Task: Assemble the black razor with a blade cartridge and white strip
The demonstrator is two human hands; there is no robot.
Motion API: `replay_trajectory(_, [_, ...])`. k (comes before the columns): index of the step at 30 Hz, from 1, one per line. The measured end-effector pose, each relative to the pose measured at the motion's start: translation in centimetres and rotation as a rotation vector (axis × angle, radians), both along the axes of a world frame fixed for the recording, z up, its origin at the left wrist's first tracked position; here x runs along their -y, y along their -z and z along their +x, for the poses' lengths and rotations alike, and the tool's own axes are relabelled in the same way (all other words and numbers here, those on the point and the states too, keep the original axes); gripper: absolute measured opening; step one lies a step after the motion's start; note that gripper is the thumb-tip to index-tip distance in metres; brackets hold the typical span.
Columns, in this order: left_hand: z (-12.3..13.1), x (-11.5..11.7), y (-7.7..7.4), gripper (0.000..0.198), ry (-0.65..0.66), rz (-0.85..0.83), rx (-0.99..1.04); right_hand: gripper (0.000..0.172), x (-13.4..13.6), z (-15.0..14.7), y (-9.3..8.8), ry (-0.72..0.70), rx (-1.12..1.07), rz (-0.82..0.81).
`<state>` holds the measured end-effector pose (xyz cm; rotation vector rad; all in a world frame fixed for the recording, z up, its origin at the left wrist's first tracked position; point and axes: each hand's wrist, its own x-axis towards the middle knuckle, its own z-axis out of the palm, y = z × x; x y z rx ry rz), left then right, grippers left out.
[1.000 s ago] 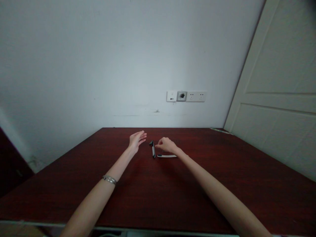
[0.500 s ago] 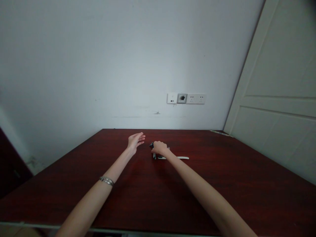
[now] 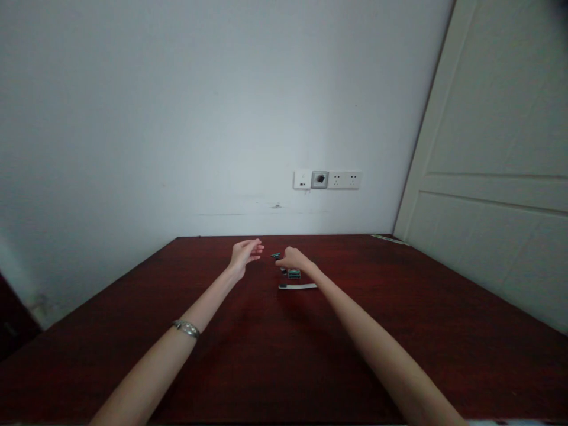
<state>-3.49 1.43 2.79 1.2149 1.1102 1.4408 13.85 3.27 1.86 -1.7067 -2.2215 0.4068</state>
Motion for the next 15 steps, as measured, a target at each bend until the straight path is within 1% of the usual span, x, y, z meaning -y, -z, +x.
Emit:
replay_trajectory(3, [1.0, -0.2, -0.4, 0.028, 0.055, 0.052, -0.181, 0.030, 0.3, 5.2, -1.1, 0.090, -0.030, 0.030])
replay_trajectory(6, [1.8, -1.3, 0.2, 0.026, 0.130, 0.118, -0.475, 0.035, 0.8, 11.4, -1.3, 0.182, -0.035, 0.026])
replay_trajectory(8, [2.1, -2.4, 1.2, 0.026, 0.183, 0.171, -0.675, 0.036, 1.2, 15.3, -0.9, 0.224, -0.012, 0.028])
replay_trajectory(10, [2.5, -3.4, 2.3, 0.029, 0.207, 0.237, -0.835, 0.035, 1.6, 18.6, 0.0, 0.253, 0.021, 0.005])
replay_trajectory(12, [3.0, -4.1, 3.3, 0.036, 0.250, 0.284, -0.912, 0.032, 2.0, 21.2, 1.0, 0.281, 0.042, -0.036])
replay_trajectory(15, [3.9, -4.6, 4.2, 0.043, 0.342, 0.321, -0.980, 0.029, 2.5, 23.5, 2.5, 0.341, 0.039, -0.078])
